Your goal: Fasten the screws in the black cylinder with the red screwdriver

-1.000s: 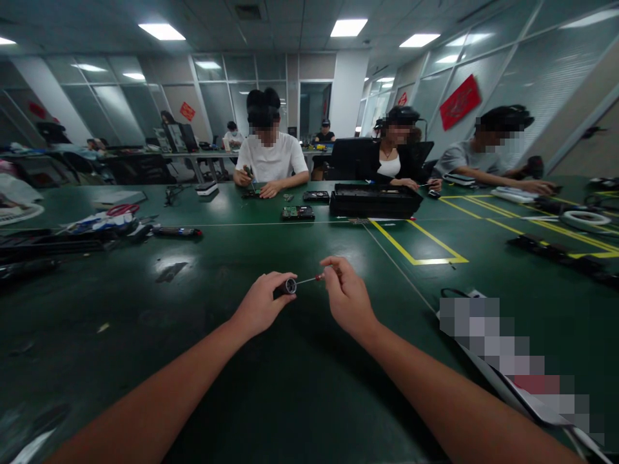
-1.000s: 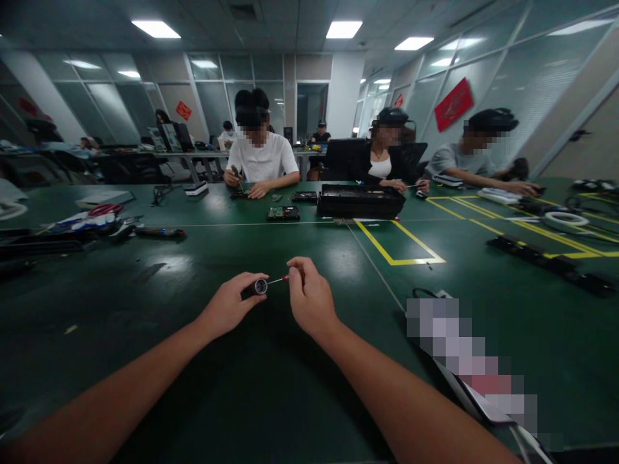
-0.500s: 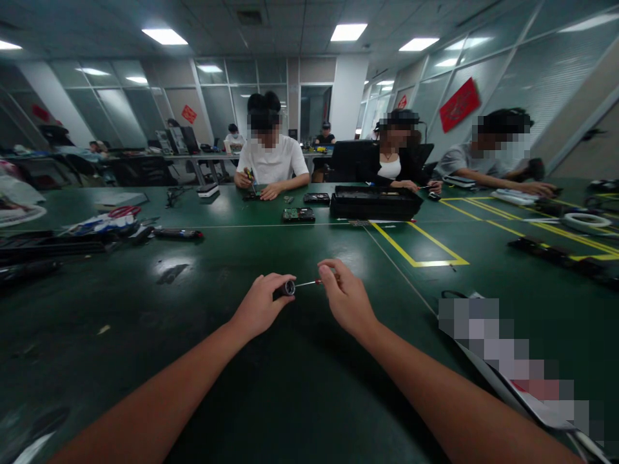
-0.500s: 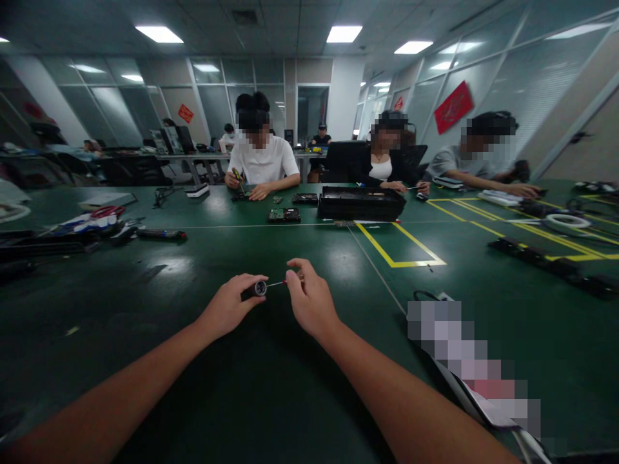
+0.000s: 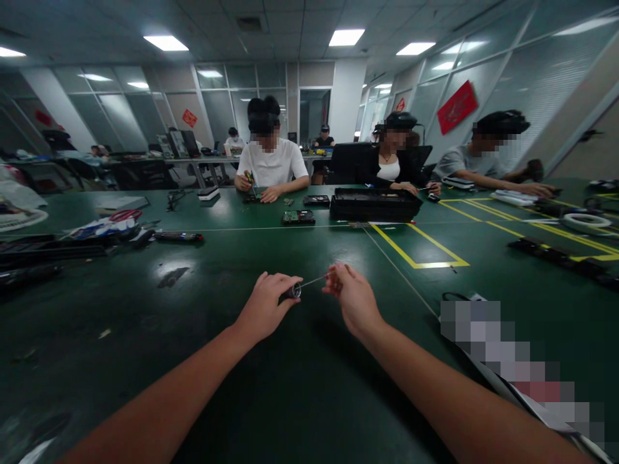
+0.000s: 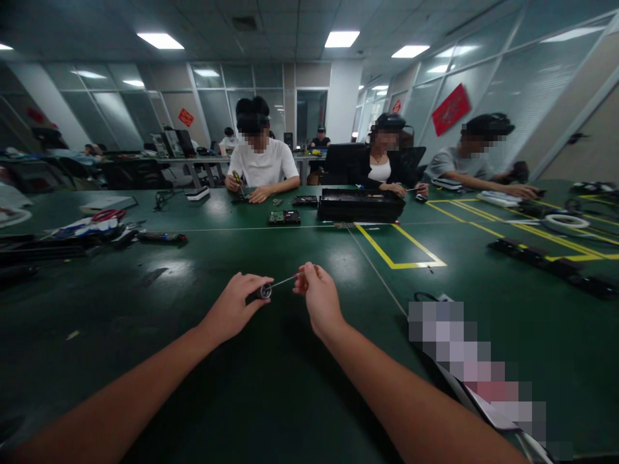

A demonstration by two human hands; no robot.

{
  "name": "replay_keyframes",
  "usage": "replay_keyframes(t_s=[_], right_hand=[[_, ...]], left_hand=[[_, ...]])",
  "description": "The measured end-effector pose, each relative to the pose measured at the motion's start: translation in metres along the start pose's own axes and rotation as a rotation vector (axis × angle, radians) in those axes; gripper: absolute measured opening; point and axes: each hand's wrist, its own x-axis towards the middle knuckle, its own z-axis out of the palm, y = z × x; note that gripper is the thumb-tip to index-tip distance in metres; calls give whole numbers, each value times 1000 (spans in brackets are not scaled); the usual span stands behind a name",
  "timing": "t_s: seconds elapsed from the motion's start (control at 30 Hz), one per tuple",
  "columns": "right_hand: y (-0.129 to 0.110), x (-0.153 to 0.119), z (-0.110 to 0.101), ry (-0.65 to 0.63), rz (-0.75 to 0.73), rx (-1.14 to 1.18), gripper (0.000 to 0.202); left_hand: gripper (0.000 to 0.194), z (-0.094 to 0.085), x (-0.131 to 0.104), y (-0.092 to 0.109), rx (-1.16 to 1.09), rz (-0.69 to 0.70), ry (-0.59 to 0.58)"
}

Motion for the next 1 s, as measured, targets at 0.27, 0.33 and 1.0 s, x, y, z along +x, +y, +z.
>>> replay_keyframes(t_s=[0.27, 0.33, 1.0], right_hand=[[-1, 3, -5, 69, -123, -138, 27], [-5, -2, -2, 3, -173, -193, 28], [-23, -22, 0, -219, -590, -755, 16]], left_hand=[[39, 6, 0, -7, -13, -58, -64], [38, 5, 1, -6, -14, -57, -56], [42, 8, 1, -7, 64, -41, -103]])
